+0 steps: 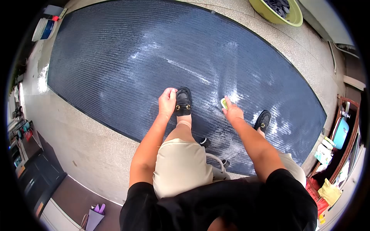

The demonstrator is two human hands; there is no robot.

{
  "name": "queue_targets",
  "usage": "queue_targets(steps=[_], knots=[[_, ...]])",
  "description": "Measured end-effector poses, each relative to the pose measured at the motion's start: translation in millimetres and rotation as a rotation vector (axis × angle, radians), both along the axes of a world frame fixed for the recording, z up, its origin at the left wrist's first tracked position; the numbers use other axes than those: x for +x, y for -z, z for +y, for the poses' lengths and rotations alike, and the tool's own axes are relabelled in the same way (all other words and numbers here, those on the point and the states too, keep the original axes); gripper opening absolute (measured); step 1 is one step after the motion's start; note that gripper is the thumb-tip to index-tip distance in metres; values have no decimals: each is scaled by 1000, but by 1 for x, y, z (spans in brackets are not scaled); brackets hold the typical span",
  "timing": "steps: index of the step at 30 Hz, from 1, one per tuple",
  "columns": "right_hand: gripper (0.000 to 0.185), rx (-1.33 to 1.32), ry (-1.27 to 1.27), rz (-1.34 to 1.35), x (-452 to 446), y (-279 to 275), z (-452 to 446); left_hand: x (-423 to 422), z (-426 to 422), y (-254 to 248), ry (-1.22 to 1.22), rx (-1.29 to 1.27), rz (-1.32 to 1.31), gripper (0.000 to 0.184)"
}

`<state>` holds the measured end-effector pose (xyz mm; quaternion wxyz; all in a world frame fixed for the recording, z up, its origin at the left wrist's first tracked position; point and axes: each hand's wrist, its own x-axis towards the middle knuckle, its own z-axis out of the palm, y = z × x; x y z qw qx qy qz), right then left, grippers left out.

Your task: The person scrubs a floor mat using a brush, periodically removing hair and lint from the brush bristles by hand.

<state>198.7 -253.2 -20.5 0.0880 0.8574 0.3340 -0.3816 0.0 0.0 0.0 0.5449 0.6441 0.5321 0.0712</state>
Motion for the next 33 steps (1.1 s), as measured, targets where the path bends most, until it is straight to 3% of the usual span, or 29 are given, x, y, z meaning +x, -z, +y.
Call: queue_targets(steps=[2,3,9,11,15,17,19,24,27,33], knots=[[73,6,47,-94,17,-9,-9,42,-13,0,170,136,-87,20],[73,-8,49,36,-56,-11,8,-16,6,-23,318,135,85,20],[72,125,-178,-12,-32,6,39,14,-26,34,775,123,-177,18],[70,190,-162,-21,-14,17,88,17,-20,24,1127,102,58,18],[64,299,33,-56,17,16,224,27,-14,42,990,-78,241,20],[63,325,92,-85,19,18,249,29,-13,46,977,-85,258,20],[63,310,206,-25,14,15,251,29,-13,43,970,-94,271,20],[65,110,-39,97,-10,3,129,32,-10,37,922,-144,255,21],[65,133,-111,87,2,7,131,32,-11,33,919,-157,235,20],[59,341,-113,172,-4,5,345,26,-15,41,945,-103,253,19]])
